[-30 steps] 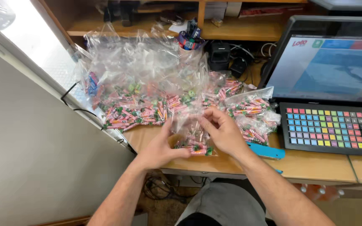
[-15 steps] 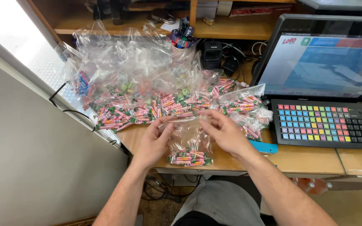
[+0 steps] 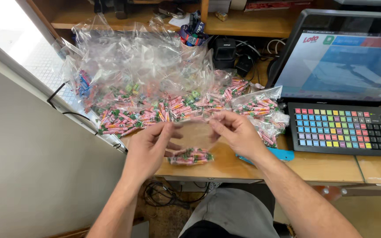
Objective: The person staples small plastic bags containing candies using a blue stapler on a counter.
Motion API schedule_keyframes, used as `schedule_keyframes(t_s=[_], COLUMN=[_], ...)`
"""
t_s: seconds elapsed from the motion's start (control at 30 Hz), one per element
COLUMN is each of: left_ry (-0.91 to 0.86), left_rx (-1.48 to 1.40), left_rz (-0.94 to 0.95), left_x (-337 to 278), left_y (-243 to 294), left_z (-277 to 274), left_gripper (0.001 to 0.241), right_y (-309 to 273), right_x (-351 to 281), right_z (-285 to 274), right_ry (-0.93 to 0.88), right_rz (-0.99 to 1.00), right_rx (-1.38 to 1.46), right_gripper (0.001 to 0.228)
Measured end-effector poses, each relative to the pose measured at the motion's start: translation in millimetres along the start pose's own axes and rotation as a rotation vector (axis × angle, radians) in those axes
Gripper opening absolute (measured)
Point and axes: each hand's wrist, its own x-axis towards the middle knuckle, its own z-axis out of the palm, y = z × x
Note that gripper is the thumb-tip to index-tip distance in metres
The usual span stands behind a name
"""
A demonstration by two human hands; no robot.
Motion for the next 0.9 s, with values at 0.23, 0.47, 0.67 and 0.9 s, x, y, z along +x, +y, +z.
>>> schedule_keyframes(t_s=[0.23, 0.47, 0.67, 0.9], left_ry=[0.001, -0.342, -0.168, -0.358], left_rx=[0.478, 0.05, -0.126, -0.187], left_rz=[0.038, -0.1, -0.05, 0.102], left_x=[-11, 22, 23, 29], left_y=[33, -30, -62, -79], left_z=[-18, -18, -4, -23], left_gripper=[0.037, 0.063, 0.032, 0.035], right_y=[-41, 28, 22, 29], right_x=[-10, 19, 16, 16], right_z=[5, -5, 10, 17], right_ry=[-0.156, 0.033, -0.01, 0.093], right_rz=[-0.002, 0.217, 0.278, 0.251], right_rx=[-0.035, 0.027, 0.043, 0.049], right_gripper=[0.024, 0.025, 0.033, 0.015])
